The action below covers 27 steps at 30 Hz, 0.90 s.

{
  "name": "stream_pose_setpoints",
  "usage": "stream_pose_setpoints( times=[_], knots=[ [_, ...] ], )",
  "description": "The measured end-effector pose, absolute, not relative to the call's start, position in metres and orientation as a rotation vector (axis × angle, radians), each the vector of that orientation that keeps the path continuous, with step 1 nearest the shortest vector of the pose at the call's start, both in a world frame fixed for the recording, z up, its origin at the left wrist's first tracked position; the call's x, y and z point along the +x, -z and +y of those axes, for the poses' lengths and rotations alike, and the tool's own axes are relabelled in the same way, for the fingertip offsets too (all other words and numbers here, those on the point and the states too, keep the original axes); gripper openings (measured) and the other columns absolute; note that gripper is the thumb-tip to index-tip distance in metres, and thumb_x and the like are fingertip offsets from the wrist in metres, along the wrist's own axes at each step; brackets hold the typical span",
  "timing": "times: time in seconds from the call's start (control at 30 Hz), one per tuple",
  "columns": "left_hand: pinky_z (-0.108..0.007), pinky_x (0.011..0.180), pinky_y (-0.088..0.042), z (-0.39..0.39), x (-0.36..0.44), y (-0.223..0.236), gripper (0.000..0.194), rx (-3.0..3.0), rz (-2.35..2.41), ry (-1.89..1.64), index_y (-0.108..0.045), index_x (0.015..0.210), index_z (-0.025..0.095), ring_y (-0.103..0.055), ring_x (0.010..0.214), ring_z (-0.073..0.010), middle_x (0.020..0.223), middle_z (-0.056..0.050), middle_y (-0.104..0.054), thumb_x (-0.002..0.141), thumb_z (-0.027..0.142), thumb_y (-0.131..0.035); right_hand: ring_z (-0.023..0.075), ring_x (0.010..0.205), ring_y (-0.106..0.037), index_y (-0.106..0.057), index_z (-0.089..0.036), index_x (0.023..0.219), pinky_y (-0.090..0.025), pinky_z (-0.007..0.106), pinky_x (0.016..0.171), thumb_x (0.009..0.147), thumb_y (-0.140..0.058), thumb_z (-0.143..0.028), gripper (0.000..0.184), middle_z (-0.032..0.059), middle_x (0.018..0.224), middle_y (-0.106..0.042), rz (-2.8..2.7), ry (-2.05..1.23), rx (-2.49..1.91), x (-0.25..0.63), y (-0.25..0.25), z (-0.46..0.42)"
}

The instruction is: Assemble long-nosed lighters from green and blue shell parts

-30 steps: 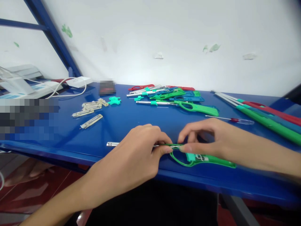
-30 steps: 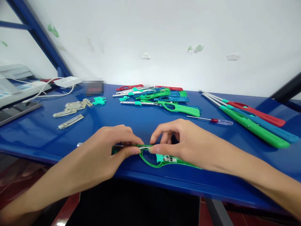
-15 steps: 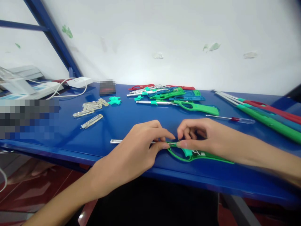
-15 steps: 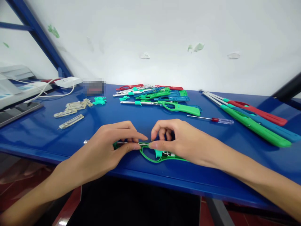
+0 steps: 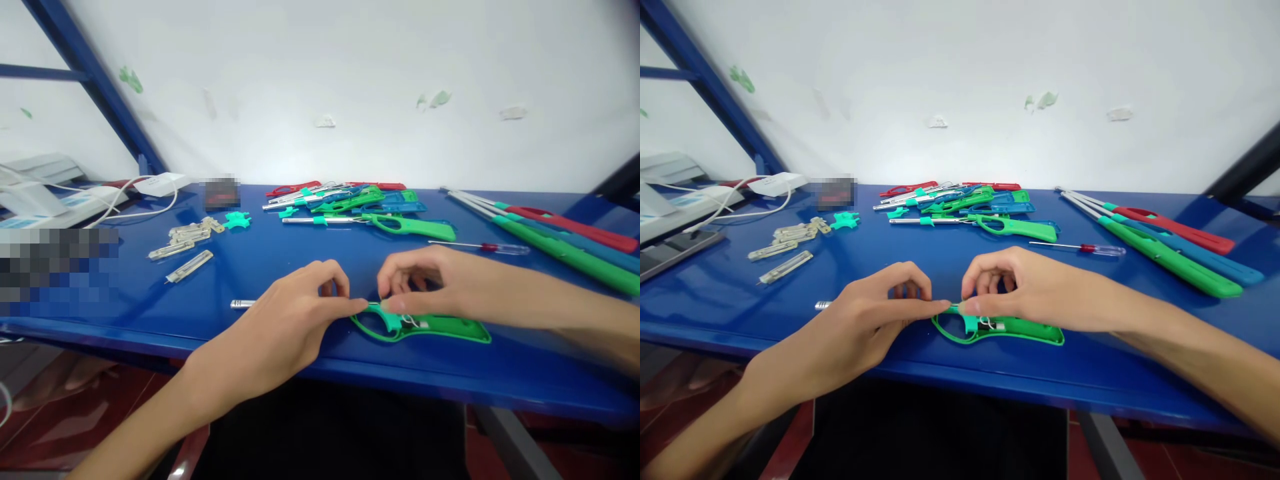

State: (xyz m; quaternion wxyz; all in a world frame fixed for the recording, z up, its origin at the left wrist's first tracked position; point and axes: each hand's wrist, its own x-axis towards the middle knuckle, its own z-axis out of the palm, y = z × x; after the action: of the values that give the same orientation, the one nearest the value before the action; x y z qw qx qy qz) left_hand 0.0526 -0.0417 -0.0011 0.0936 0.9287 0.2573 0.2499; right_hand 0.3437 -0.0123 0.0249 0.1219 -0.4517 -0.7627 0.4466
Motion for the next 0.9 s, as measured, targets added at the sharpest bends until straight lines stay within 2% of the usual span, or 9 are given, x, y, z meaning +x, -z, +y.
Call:
stream_pose_setpoints(
  times=[0.07, 0.23, 0.43, 0.5, 0.63, 0.77, 0.9],
  knots=[
    [-0.025, 0.079, -0.055, -0.041, 0.052, -0.001, 0.055, 2.793, 0.762, -0.719, -0.087, 0.132, 0.021, -0.070, 0.096, -0.0170, 0.119, -0.009, -0.073, 0.106, -0.008, -0.048, 0.0178, 0.068, -0.053, -0.082, -0.030, 0.094, -0.037, 0.031, 0.059, 0.085, -0.095, -0.062, 0.035, -0.0017, 0.078, -0.069, -2.231, -1.289, -1.326, 0.342, -0.025, -0.012],
    [-0.027, 0.086, -0.060, -0.039, 0.053, -0.004, 0.055, 2.864, 0.727, -0.669, -0.085, 0.135, 0.020, -0.070, 0.100, -0.0177, 0.121, -0.010, -0.075, 0.106, -0.007, -0.048, 0.0170, 0.064, -0.050, -0.080, -0.028, 0.087, -0.036, 0.032, 0.057, 0.084, -0.094, -0.066, 0.041, -0.0013, 0.074, -0.067, -2.244, -1.278, -1.339, 0.337, -0.026, -0.011],
    [-0.026, 0.080, -0.056, -0.040, 0.055, -0.001, 0.054, 2.792, 0.781, -0.696, -0.088, 0.134, 0.022, -0.071, 0.099, -0.0178, 0.119, -0.008, -0.074, 0.107, -0.008, -0.051, 0.0164, 0.063, -0.049, -0.080, -0.028, 0.085, -0.037, 0.031, 0.055, 0.081, -0.094, -0.070, 0.044, -0.0014, 0.073, -0.067, -2.248, -1.276, -1.360, 0.334, -0.029, -0.011],
    [-0.026, 0.078, -0.054, -0.040, 0.056, 0.000, 0.050, 2.739, 0.807, -0.734, -0.088, 0.133, 0.022, -0.071, 0.095, -0.0171, 0.113, -0.006, -0.073, 0.109, -0.005, -0.054, 0.0165, 0.064, -0.051, -0.080, -0.027, 0.086, -0.038, 0.031, 0.056, 0.081, -0.094, -0.069, 0.044, -0.0011, 0.074, -0.069, -2.241, -1.277, -1.366, 0.334, -0.030, -0.011],
    [-0.026, 0.081, -0.055, -0.039, 0.054, -0.002, 0.032, 2.607, 0.871, -0.818, -0.085, 0.140, 0.020, -0.073, 0.093, -0.0169, 0.103, -0.003, -0.076, 0.116, 0.010, -0.065, 0.0162, 0.063, -0.047, -0.079, -0.027, 0.087, -0.036, 0.031, 0.056, 0.081, -0.095, -0.066, 0.042, -0.0031, 0.070, -0.062, -2.223, -1.278, -1.362, 0.335, -0.029, -0.011],
    [-0.027, 0.093, -0.057, -0.044, 0.043, -0.009, 0.029, 2.566, 0.920, -0.800, -0.085, 0.134, 0.021, -0.079, 0.104, -0.0174, 0.117, -0.004, -0.082, 0.117, 0.011, -0.064, 0.0164, 0.064, -0.046, -0.079, -0.028, 0.087, -0.035, 0.031, 0.056, 0.082, -0.096, -0.064, 0.040, -0.0030, 0.070, -0.062, -2.217, -1.287, -1.347, 0.336, -0.026, -0.012],
    [-0.031, 0.095, -0.059, -0.051, 0.036, -0.011, 0.027, 2.687, 0.969, -0.718, -0.086, 0.130, 0.023, -0.080, 0.105, -0.0210, 0.121, -0.005, -0.083, 0.114, 0.012, -0.068, 0.0166, 0.064, -0.045, -0.078, -0.027, 0.087, -0.033, 0.031, 0.056, 0.083, -0.096, -0.061, 0.038, -0.0031, 0.069, -0.060, -2.212, -1.281, -1.346, 0.336, -0.024, -0.012]
  ],
)
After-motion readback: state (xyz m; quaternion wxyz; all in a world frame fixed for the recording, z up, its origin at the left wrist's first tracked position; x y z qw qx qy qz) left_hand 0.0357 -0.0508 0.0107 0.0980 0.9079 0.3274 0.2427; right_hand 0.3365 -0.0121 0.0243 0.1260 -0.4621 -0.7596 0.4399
